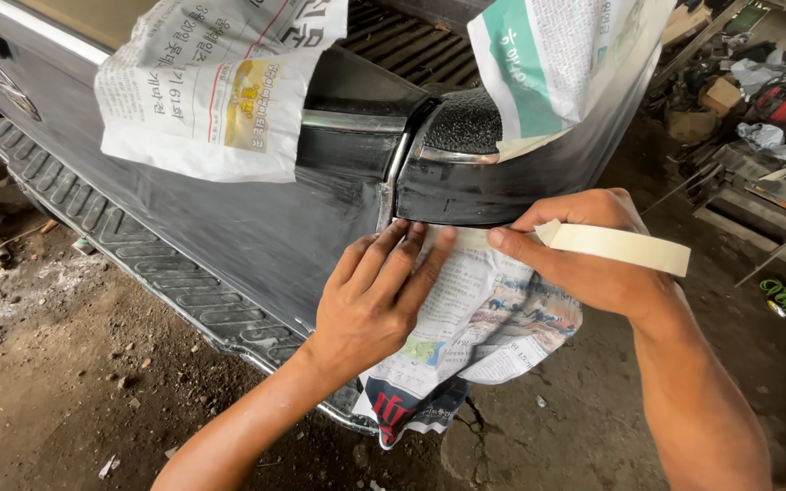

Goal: Masking the tail light area of a pickup truck with newspaper and masking tape for preparation before painting.

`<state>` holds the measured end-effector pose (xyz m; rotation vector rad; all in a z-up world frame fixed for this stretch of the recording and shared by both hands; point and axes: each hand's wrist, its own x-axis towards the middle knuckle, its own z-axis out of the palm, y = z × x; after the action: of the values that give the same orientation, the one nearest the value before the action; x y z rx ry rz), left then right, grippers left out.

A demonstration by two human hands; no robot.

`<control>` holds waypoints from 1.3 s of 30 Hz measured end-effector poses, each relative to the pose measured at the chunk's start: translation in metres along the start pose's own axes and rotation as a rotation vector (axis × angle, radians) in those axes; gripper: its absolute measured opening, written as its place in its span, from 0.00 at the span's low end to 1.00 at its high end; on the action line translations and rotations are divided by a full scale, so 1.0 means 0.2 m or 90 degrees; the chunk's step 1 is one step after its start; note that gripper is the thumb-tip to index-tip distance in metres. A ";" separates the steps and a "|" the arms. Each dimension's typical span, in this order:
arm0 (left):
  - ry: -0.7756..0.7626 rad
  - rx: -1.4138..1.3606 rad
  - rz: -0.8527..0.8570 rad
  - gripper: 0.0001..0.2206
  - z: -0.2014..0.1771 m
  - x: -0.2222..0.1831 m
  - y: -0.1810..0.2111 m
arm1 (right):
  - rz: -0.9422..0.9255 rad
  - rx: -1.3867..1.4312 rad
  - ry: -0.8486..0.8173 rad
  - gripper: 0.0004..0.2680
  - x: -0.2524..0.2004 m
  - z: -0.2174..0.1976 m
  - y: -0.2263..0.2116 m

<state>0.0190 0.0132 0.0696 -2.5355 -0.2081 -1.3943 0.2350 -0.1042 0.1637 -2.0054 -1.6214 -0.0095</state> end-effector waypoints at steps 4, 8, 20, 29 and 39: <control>-0.053 0.061 -0.003 0.24 0.00 0.01 0.01 | -0.009 0.009 0.000 0.09 0.00 0.01 0.01; -0.061 0.074 0.006 0.24 0.00 0.01 0.00 | -0.015 0.019 0.006 0.09 0.01 0.01 0.02; -0.069 0.103 0.010 0.24 -0.01 0.02 0.02 | -0.022 0.026 0.010 0.09 0.02 0.01 0.03; -0.075 0.078 0.006 0.24 0.00 0.03 0.01 | 0.023 0.006 -0.007 0.10 0.04 -0.01 0.01; -0.073 0.062 0.010 0.23 0.00 0.09 0.07 | 0.004 -0.028 0.008 0.10 0.03 -0.02 -0.01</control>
<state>0.0322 0.0010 0.0821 -2.5319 -0.2689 -1.2042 0.2355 -0.0993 0.1697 -2.0402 -1.6200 -0.0551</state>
